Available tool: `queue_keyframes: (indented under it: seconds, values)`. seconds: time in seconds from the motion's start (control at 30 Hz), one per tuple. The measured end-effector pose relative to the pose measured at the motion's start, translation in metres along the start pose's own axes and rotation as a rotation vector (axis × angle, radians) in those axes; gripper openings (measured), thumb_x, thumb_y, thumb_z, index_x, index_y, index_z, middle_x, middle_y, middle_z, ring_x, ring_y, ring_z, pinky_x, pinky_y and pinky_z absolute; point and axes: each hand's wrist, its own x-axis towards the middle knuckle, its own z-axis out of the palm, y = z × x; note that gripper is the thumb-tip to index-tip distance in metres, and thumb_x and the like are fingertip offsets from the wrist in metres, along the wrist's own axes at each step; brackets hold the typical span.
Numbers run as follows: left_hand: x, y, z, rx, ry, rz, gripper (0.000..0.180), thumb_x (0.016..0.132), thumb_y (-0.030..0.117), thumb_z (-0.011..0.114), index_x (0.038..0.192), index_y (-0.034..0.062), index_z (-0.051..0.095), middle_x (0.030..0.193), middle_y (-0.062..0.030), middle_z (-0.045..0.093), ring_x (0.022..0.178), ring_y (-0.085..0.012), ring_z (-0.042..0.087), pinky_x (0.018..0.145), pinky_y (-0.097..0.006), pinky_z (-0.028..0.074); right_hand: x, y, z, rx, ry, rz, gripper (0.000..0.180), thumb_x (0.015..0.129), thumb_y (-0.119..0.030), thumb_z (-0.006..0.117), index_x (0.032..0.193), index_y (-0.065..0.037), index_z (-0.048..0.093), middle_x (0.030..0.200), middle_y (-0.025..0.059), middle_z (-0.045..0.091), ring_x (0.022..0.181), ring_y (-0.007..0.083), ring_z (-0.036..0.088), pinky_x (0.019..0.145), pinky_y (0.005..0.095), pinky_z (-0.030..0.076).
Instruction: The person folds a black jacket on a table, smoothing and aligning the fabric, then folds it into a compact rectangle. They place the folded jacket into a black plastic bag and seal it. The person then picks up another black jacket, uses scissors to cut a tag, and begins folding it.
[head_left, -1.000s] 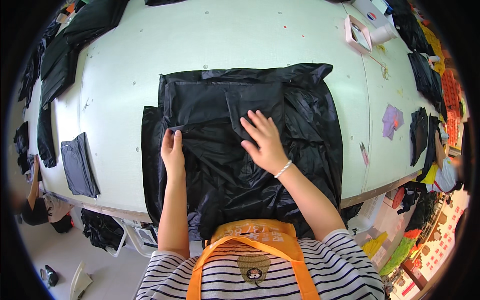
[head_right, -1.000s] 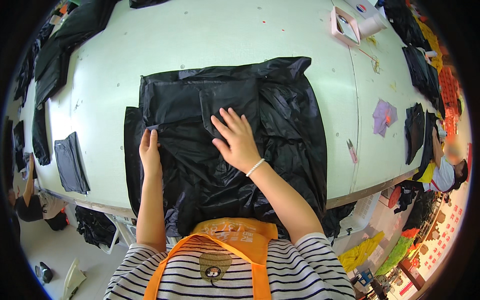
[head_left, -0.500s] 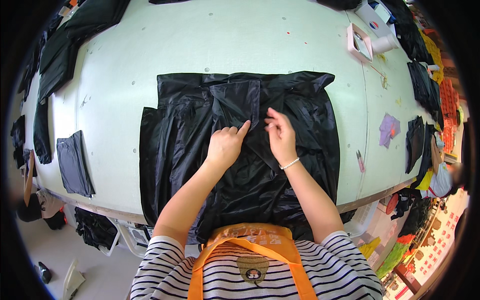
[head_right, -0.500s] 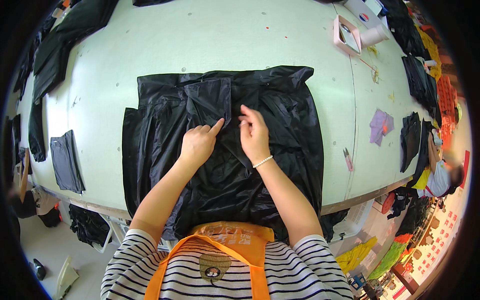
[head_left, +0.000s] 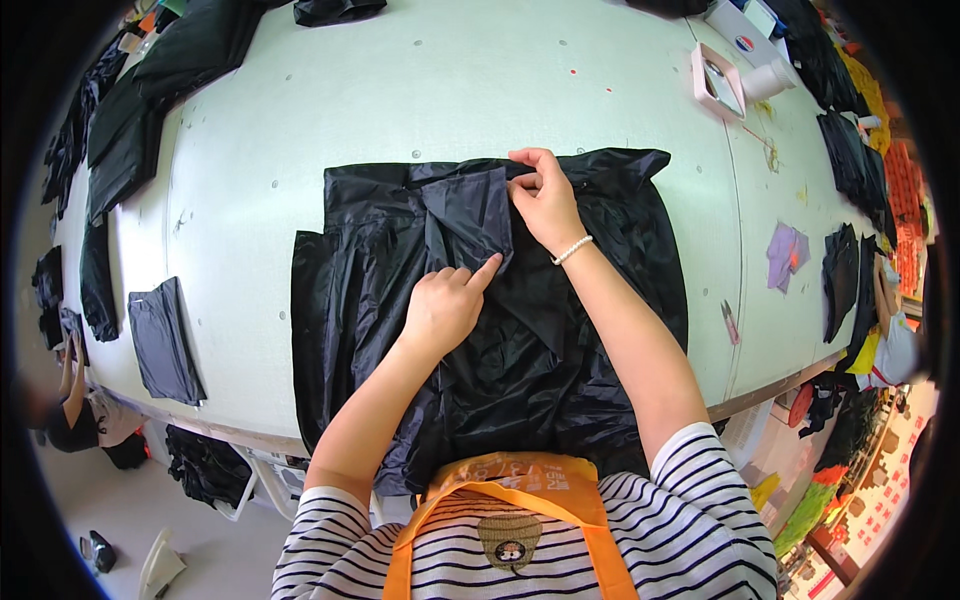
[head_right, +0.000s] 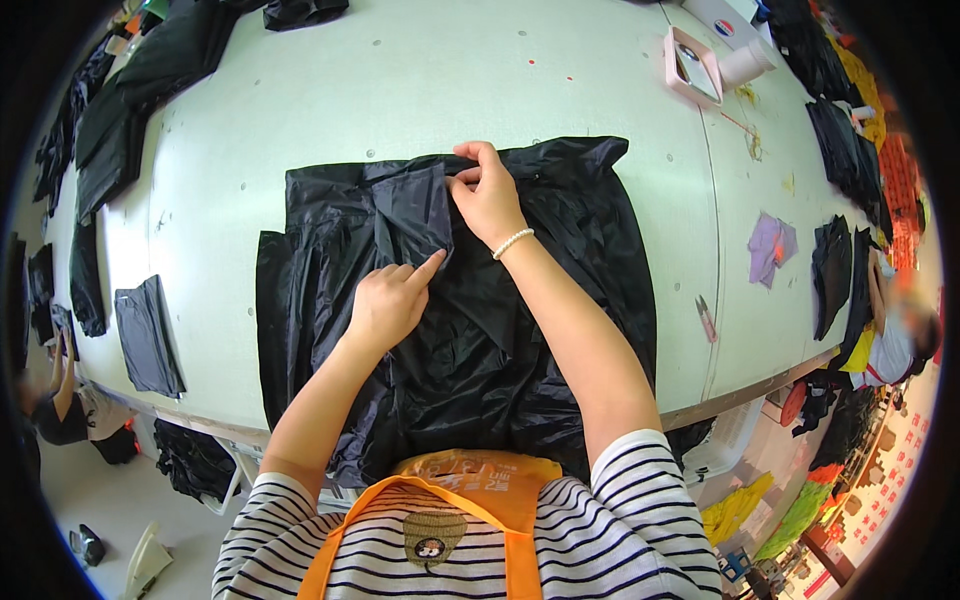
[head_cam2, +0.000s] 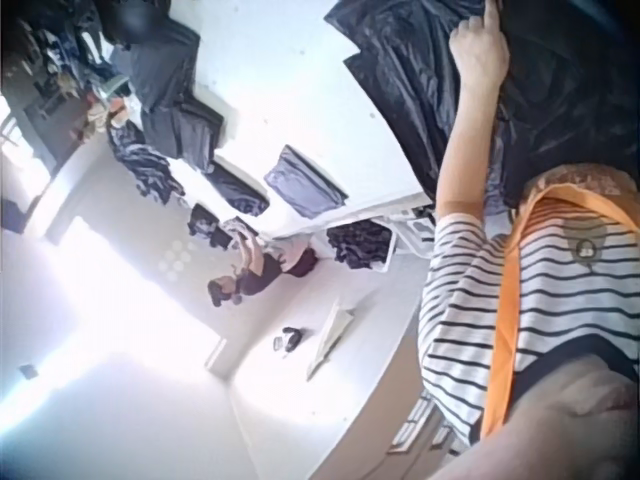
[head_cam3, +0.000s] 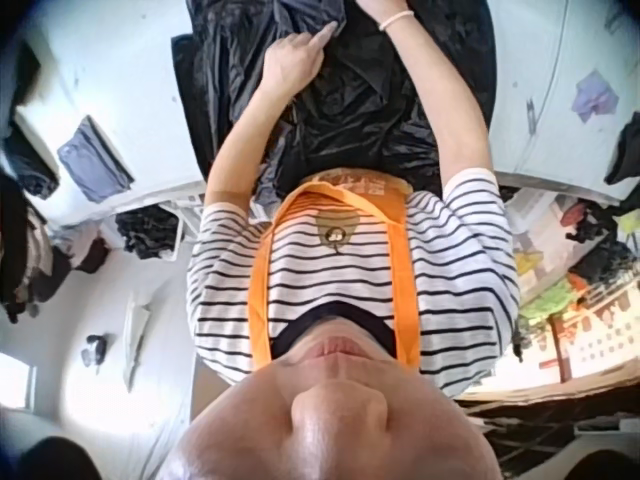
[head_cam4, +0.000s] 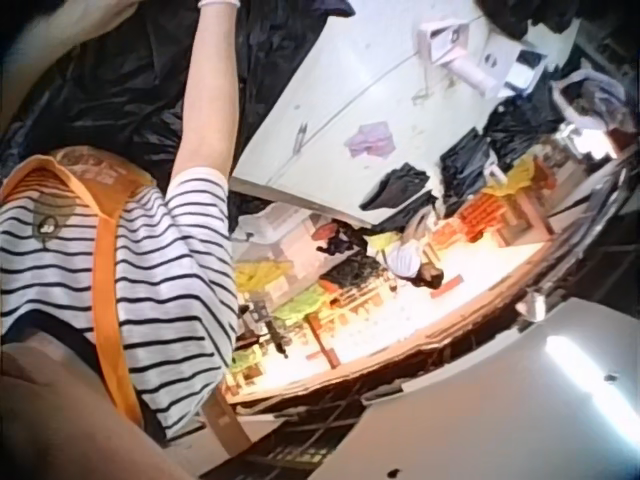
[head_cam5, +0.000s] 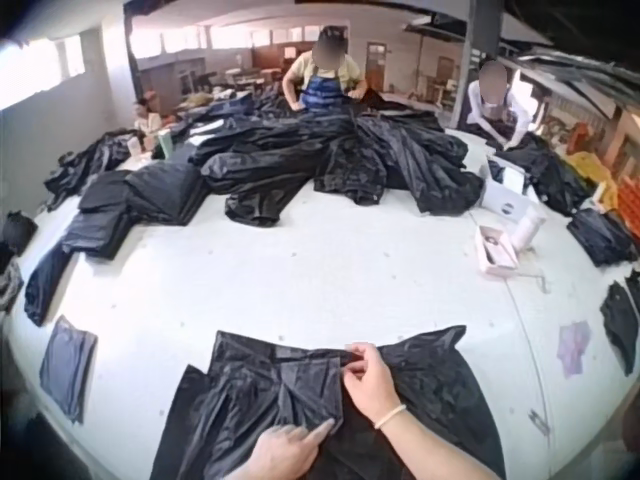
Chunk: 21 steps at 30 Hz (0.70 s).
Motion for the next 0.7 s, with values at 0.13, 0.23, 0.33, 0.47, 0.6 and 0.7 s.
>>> queue_keyframes:
  seconds: [0.13, 0.23, 0.33, 0.47, 0.6, 0.7]
  values:
    - [0.000, -0.003, 0.000, 0.031, -0.034, 0.019, 0.051, 0.073, 0.007, 0.061, 0.124, 0.0136, 0.059, 0.066, -0.0033, 0.052, 0.062, -0.0204, 0.056, 0.058, -0.035, 0.046, 0.000, -0.002, 0.000, -0.118, 0.007, -0.136, 0.025, 0.081, 0.009, 0.058, 0.103, -0.002, 0.059, 0.111, 0.0037, 0.059, 0.077, 0.0089, 0.058, 0.068, 0.0226, 0.050]
    - [-0.002, -0.003, 0.001, 0.048, -0.047, 0.022, 0.051, 0.073, 0.007, 0.061, 0.123, 0.0134, 0.060, 0.067, -0.0031, 0.053, 0.063, -0.0201, 0.056, 0.059, -0.034, 0.046, 0.005, 0.008, -0.003, -0.179, -0.043, -0.122, 0.022, 0.083, 0.008, 0.056, 0.101, -0.002, 0.063, 0.101, 0.0020, 0.063, 0.075, 0.0083, 0.058, 0.066, 0.0211, 0.049]
    - [-0.004, -0.004, 0.004, 0.040, -0.054, 0.016, 0.049, 0.074, 0.007, 0.061, 0.123, 0.0132, 0.060, 0.067, -0.0038, 0.052, 0.063, -0.0210, 0.055, 0.059, -0.035, 0.046, 0.005, 0.003, -0.004, -0.039, -0.039, 0.056, 0.016, 0.085, 0.003, 0.058, 0.098, -0.001, 0.066, 0.088, 0.0023, 0.066, 0.070, 0.0088, 0.061, 0.063, 0.0208, 0.050]
    - [-0.006, -0.009, 0.009, 0.051, -0.064, 0.023, 0.051, 0.075, 0.010, 0.061, 0.126, 0.0149, 0.058, 0.068, -0.0030, 0.054, 0.064, -0.0202, 0.057, 0.059, -0.034, 0.047, -0.009, -0.006, -0.015, 0.241, 0.009, 0.409, 0.017, 0.088, -0.008, 0.063, 0.101, 0.003, 0.067, 0.085, 0.0066, 0.069, 0.066, 0.0110, 0.065, 0.061, 0.0230, 0.053]
    - [0.003, -0.002, 0.005, -0.003, -0.154, 0.026, 0.053, 0.079, 0.017, 0.063, 0.131, 0.0199, 0.054, 0.070, -0.0041, 0.056, 0.064, -0.0212, 0.058, 0.058, -0.035, 0.047, -0.039, 0.019, -0.033, 0.187, -0.093, 0.427, 0.031, 0.095, -0.012, 0.054, 0.122, 0.003, 0.057, 0.104, 0.0105, 0.066, 0.086, 0.0152, 0.065, 0.078, 0.0275, 0.054]
    - [-0.002, -0.009, 0.014, 0.079, -0.227, 0.025, 0.054, 0.080, 0.024, 0.064, 0.133, 0.0225, 0.052, 0.072, -0.0052, 0.057, 0.064, -0.0217, 0.059, 0.057, -0.036, 0.047, -0.098, -0.010, -0.040, -0.487, -0.188, -0.229, 0.042, 0.082, -0.012, 0.069, 0.121, 0.000, 0.057, 0.115, 0.0168, 0.062, 0.102, 0.0265, 0.061, 0.087, 0.0341, 0.050]
